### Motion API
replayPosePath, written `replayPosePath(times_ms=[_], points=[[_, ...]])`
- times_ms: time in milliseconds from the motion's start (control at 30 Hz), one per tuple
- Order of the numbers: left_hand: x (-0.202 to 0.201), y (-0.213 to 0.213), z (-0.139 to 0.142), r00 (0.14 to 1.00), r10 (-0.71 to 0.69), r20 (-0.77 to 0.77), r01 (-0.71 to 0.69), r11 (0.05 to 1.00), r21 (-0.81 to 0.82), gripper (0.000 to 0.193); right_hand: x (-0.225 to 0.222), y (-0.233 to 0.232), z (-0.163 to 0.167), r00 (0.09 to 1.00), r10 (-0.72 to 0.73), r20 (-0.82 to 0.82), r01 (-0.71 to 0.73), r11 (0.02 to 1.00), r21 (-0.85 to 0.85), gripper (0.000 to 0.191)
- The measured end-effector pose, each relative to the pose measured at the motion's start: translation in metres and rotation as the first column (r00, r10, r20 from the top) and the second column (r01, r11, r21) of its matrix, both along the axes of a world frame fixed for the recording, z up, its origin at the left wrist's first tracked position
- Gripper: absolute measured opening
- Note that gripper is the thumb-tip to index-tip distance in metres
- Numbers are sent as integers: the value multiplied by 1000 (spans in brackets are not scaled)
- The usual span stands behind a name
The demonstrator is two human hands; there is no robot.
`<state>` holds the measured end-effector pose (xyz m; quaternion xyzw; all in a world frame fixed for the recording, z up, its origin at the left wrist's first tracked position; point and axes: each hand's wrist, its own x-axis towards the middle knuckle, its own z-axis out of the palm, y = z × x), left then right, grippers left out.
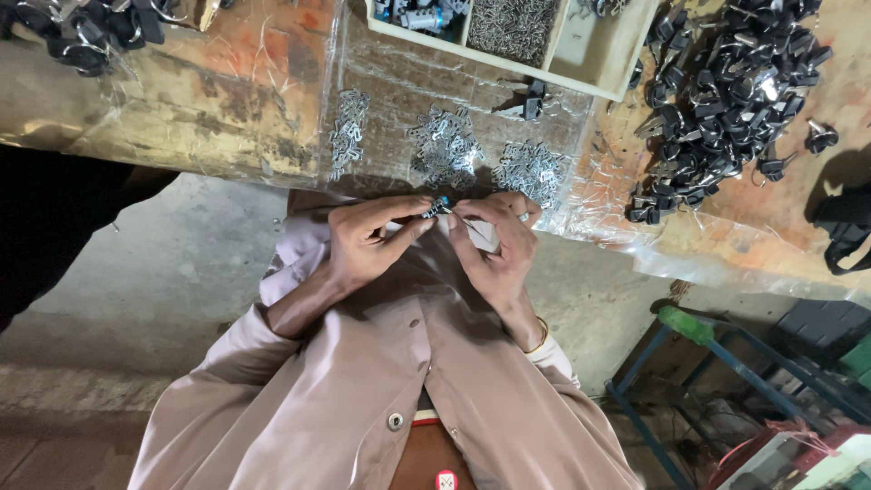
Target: The person sits at a workshop table assembling small components. They pick blue plastic housings from a compartment tray, insert small metal contact parts into each housing by hand, and place the finished assemblies back into the tray compartments, repeating this cycle throughout the episode.
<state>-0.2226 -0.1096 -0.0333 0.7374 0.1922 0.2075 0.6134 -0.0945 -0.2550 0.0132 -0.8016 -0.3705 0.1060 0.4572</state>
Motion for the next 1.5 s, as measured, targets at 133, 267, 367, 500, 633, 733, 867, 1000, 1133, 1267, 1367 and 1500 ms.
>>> replayPosePath(times_ms=[133, 267, 367, 500, 633, 733, 867, 1000, 1133, 1267, 1367, 1500], points=[[0, 1, 0, 1000, -8, 27, 7, 999, 49, 27, -1, -1, -3, 1000, -5, 9, 5, 1000, -7, 32], [0, 1, 2, 998, -42, 45, 33, 982, 185, 24, -3, -6, -4, 999, -15, 37, 18, 997, -80, 30], [-1, 1, 6, 997, -62, 50, 48, 967, 251, 22, -2, -11, -1, 994, -3, 113, 20, 988, -150, 26], [0, 2, 7, 999, -26, 44, 19, 987, 159, 24, 8, -18, 6, 943, -14, 331, 100, 965, -244, 29], [-2, 2, 8, 999, 12, 37, -16, 993, 114, 25, 10, -20, 10, 893, 73, 444, 136, 897, -421, 37], [-4, 3, 7, 1000, 15, 16, -16, 997, 77, 25, 9, -20, 11, 931, 66, 360, 72, 931, -358, 38], [-6, 2, 5, 1000, 16, 21, -16, 1000, -2, 24, 10, -21, 11, 969, -18, 247, 107, 929, -355, 50], [-6, 3, 3, 1000, 13, 8, -13, 1000, -2, 24, 11, -18, 12, 954, 40, 296, 97, 895, -435, 56], [-6, 2, 1, 1000, 14, 1, -14, 1000, 11, 25, 13, -17, 13, 900, 94, 425, 166, 827, -537, 51], [-6, 2, 0, 1000, 20, -13, -20, 1000, -4, 24, 15, -28, 13, 937, 51, 345, 131, 866, -483, 48], [-6, 2, 0, 1000, 25, -10, -25, 1000, -10, 23, 14, -35, 4, 926, 111, 360, 45, 916, -400, 39], [-7, 3, 1, 999, 27, -32, -28, 999, -24, 23, 9, -40, -5, 855, 185, 484, -44, 957, -288, 29]])
